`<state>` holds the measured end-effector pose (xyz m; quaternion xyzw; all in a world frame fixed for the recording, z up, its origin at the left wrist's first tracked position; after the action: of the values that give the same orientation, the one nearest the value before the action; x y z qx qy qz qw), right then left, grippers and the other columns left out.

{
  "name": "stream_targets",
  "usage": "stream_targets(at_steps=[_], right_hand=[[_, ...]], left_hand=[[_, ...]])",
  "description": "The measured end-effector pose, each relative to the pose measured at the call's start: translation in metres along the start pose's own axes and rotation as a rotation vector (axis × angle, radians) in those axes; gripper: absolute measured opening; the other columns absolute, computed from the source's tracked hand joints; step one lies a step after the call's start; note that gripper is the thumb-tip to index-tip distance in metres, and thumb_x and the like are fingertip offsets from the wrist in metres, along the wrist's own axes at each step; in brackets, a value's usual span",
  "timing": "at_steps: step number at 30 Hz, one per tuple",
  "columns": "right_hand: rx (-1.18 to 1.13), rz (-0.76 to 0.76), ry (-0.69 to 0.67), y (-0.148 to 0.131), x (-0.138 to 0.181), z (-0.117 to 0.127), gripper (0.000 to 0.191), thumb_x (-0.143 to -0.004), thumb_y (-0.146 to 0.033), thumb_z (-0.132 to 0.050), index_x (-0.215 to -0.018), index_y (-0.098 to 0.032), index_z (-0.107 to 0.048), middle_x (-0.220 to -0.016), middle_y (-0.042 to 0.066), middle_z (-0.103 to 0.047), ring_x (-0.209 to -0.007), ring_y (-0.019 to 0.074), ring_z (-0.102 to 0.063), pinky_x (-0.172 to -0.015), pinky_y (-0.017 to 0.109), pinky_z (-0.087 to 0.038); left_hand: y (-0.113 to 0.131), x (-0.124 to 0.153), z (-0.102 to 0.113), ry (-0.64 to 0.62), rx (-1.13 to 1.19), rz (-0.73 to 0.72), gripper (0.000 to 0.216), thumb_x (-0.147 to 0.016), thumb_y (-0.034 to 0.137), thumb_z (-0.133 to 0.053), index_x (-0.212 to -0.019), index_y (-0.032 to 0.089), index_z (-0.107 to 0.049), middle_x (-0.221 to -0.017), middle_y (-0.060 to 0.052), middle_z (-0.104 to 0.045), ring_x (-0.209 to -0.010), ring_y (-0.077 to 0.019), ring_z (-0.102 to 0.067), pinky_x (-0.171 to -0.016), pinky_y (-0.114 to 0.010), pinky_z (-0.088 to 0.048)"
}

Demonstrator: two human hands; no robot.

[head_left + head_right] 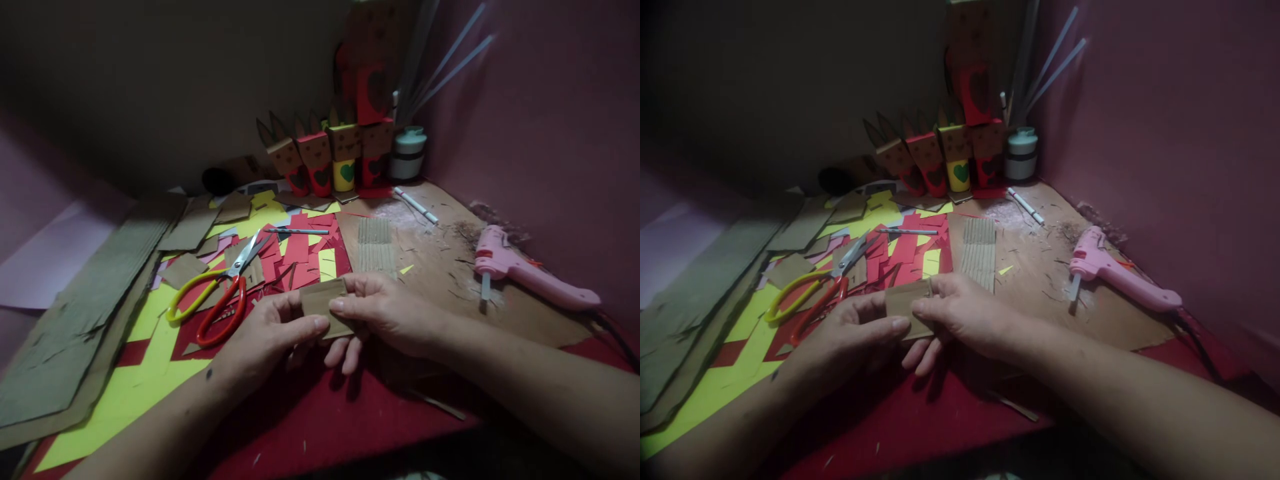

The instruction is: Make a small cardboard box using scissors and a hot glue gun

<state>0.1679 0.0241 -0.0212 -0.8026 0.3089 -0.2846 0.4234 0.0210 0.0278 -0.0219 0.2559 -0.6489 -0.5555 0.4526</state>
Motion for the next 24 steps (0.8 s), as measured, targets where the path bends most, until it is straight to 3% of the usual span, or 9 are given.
stream_targets(at_steps=[3, 6, 11, 14, 18, 24], right_hand=[[0.069, -0.03, -0.013, -0.001, 0.004, -0.003, 0.012, -0.088, -0.02, -0.056, -0.093, -0.013, -0.064, -0.071, 0.004, -0.068, -0.051, 0.012, -0.066, -0.045, 0.019, -0.054], [0.131, -0.037, 0.06, -0.003, 0.008, -0.003, 0.01, -0.086, -0.02, -0.058, -0.086, -0.014, -0.067, -0.069, 0.002, -0.066, -0.051, 0.0098, -0.063, -0.045, 0.017, -0.049], [0.046, 0.168, 0.186, -0.005, 0.007, -0.002, 0.007, -0.086, -0.018, -0.062, -0.083, -0.016, -0.069, -0.074, 0.0, -0.066, -0.063, 0.0077, -0.061, -0.06, 0.018, -0.049], [0.025, 0.241, 0.231, -0.002, 0.006, -0.002, 0.009, -0.087, -0.025, -0.067, -0.082, -0.017, -0.066, -0.07, -0.002, -0.064, -0.059, 0.0076, -0.058, -0.055, 0.018, -0.048], [-0.017, 0.233, 0.194, 0.002, 0.004, -0.004, 0.019, -0.088, -0.035, -0.068, -0.083, -0.017, -0.065, -0.067, -0.001, -0.065, -0.054, 0.009, -0.061, -0.049, 0.019, -0.053], [-0.041, 0.159, 0.15, 0.001, 0.001, -0.001, 0.019, -0.091, -0.032, -0.062, -0.088, -0.014, -0.066, -0.069, 0.003, -0.069, -0.052, 0.0128, -0.067, -0.044, 0.02, -0.055]], left_hand=[[0.005, 0.002, 0.005, 0.107, -0.061, -0.057, 0.026, -0.082, 0.039, -0.073, -0.073, 0.018, -0.061, -0.056, 0.002, -0.057, -0.049, -0.0103, -0.05, -0.049, -0.023, -0.033], [0.008, 0.004, 0.008, 0.17, -0.061, -0.08, 0.028, -0.083, 0.04, -0.072, -0.069, 0.02, -0.059, -0.054, 0.004, -0.053, -0.048, -0.01, -0.047, -0.048, -0.024, -0.033], [0.005, 0.007, 0.005, 0.233, 0.006, -0.121, 0.028, -0.082, 0.04, -0.073, -0.068, 0.02, -0.06, -0.055, 0.004, -0.05, -0.051, -0.0095, -0.044, -0.051, -0.024, -0.034], [0.003, 0.008, 0.0, 0.259, 0.014, -0.12, 0.026, -0.083, 0.039, -0.073, -0.069, 0.02, -0.061, -0.056, 0.004, -0.053, -0.051, -0.0095, -0.046, -0.051, -0.024, -0.035], [0.002, 0.01, -0.005, 0.263, 0.041, -0.117, 0.027, -0.084, 0.039, -0.072, -0.067, 0.02, -0.061, -0.055, 0.004, -0.054, -0.05, -0.0095, -0.048, -0.05, -0.023, -0.035], [0.003, 0.009, -0.004, 0.277, 0.03, -0.099, 0.028, -0.082, 0.039, -0.072, -0.067, 0.019, -0.059, -0.053, 0.004, -0.053, -0.046, -0.0094, -0.047, -0.046, -0.023, -0.034]])
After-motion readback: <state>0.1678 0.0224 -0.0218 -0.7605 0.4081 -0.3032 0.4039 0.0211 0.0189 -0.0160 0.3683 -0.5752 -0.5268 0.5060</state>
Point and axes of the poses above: each hand's wrist, its own x-axis away from the middle knuckle, its own z-axis out of the back of the hand, y = z × x, the point moved 4 cm from there along -x, towards the middle knuckle
